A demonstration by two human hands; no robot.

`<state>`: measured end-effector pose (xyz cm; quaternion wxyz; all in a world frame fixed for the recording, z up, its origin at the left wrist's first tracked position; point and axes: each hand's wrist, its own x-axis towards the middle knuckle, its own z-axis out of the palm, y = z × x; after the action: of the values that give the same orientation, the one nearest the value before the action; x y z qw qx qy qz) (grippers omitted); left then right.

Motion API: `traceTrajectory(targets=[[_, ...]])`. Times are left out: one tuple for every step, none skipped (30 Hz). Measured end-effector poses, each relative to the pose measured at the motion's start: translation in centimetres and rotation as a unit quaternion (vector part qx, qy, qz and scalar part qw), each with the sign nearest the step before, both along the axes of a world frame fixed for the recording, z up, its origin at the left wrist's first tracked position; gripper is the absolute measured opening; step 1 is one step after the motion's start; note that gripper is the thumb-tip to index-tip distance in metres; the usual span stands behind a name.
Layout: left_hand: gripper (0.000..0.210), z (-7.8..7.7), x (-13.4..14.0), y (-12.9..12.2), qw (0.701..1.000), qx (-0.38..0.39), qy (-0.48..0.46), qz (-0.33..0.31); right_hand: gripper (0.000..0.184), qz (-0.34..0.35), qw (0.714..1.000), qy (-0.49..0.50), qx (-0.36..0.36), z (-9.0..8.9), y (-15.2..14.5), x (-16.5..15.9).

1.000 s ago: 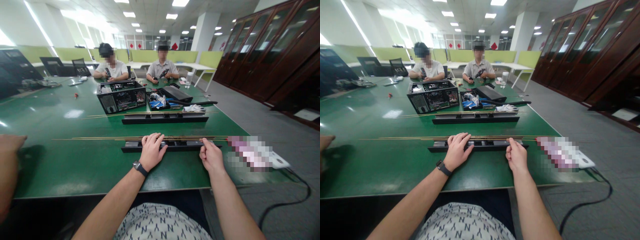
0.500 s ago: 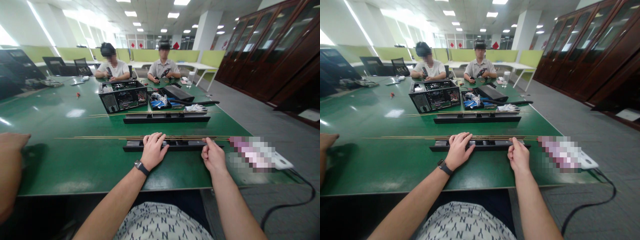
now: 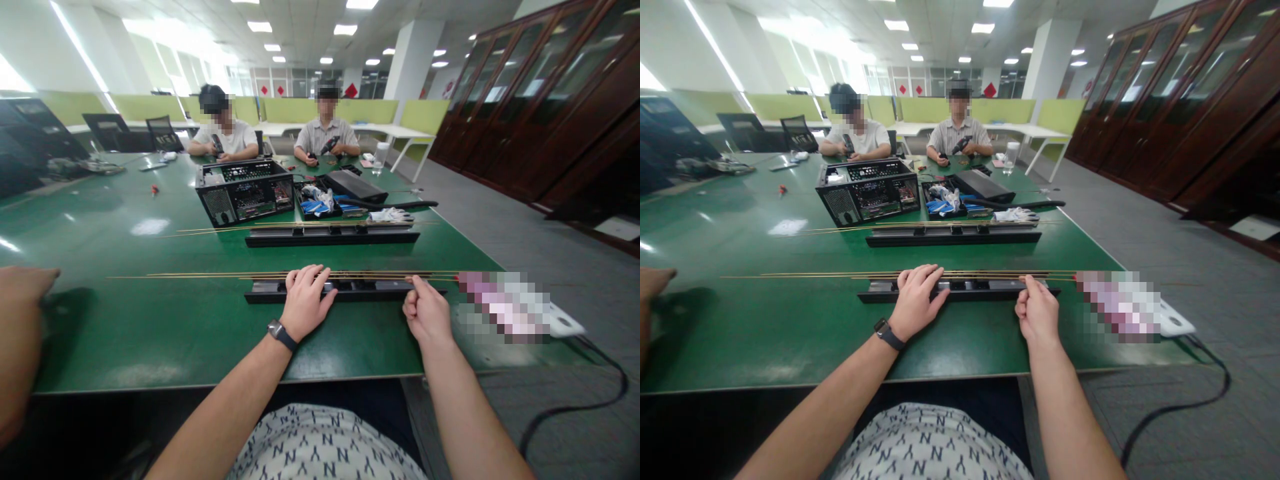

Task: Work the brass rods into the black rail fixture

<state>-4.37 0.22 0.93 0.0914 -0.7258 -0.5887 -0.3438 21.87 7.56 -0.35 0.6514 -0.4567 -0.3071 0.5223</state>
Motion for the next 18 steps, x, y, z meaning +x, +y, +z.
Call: traceTrajectory(targets=[[0.040,-0.03,0.00,0.00,1.000,0.001,0.000,0.000,0.036,-0.002,1.000,0.002,0.000,-0.01,0.01,0.02],[0.040,-0.05,-0.01,0.01,1.000,0.000,0.000,0.000,0.037,-0.003,1.000,0.003,0.000,-0.02,0.02,0.04],[0.041,-0.06,-0.01,0.02,1.000,0.000,0.000,0.001,0.037,-0.002,1.000,0.002,0.000,-0.04,0.03,0.06],[0.041,-0.07,-0.01,0.02,1.000,0.000,0.000,0.001,0.037,0.000,1.000,0.000,0.002,-0.05,0.04,0.06],[0.041,-0.07,-0.01,0.02,1.000,0.000,-0.001,0.001,0.038,0.002,1.000,-0.003,0.003,-0.06,0.05,0.05],[0.041,-0.06,-0.01,0.02,1.000,0.000,-0.001,0.001,0.038,0.005,1.000,-0.007,0.005,-0.07,0.05,0.03],[0.041,-0.05,-0.01,0.01,1.000,0.001,-0.002,0.001,0.038,0.007,1.000,-0.010,0.004,-0.08,0.06,0.00],[0.040,-0.04,-0.02,0.01,1.000,0.002,-0.002,0.001,0.039,0.010,1.000,-0.014,0.003,-0.08,0.05,-0.03],[0.040,-0.03,-0.02,0.00,1.000,0.002,-0.002,0.001,0.039,0.012,1.000,-0.017,0.000,-0.09,0.05,-0.07],[0.040,-0.03,-0.02,0.00,1.000,0.002,-0.001,0.001,0.040,0.015,1.000,-0.021,-0.002,-0.09,0.03,-0.10],[0.040,-0.04,-0.02,0.00,1.000,0.002,-0.001,0.001,0.040,0.017,1.000,-0.024,-0.003,-0.10,0.01,-0.12],[0.040,-0.05,-0.02,0.00,1.000,0.002,0.000,0.001,0.041,0.019,0.999,-0.026,-0.005,-0.10,-0.02,-0.13],[0.040,-0.07,-0.02,0.01,1.000,0.002,-0.001,0.001,0.041,0.020,0.999,-0.029,-0.005,-0.10,-0.05,-0.13],[0.040,-0.09,-0.02,0.01,1.000,0.002,-0.001,0.001,0.041,0.020,0.999,-0.030,-0.006,-0.09,-0.07,-0.12],[0.040,-0.11,-0.02,0.02,1.000,0.002,-0.002,0.001,0.041,0.020,0.999,-0.030,-0.007,-0.08,-0.09,-0.11],[0.040,-0.12,-0.02,0.03,1.000,0.002,-0.002,0.002,0.041,0.018,0.999,-0.028,-0.008,-0.05,-0.11,-0.10],[0.040,-0.13,-0.01,0.03,1.000,0.002,-0.003,0.002,0.040,0.016,1.000,-0.025,-0.009,-0.02,-0.11,-0.10],[0.040,-0.13,-0.01,0.03,1.000,0.001,-0.003,0.001,0.040,0.014,1.000,-0.021,-0.008,0.02,-0.11,-0.10]])
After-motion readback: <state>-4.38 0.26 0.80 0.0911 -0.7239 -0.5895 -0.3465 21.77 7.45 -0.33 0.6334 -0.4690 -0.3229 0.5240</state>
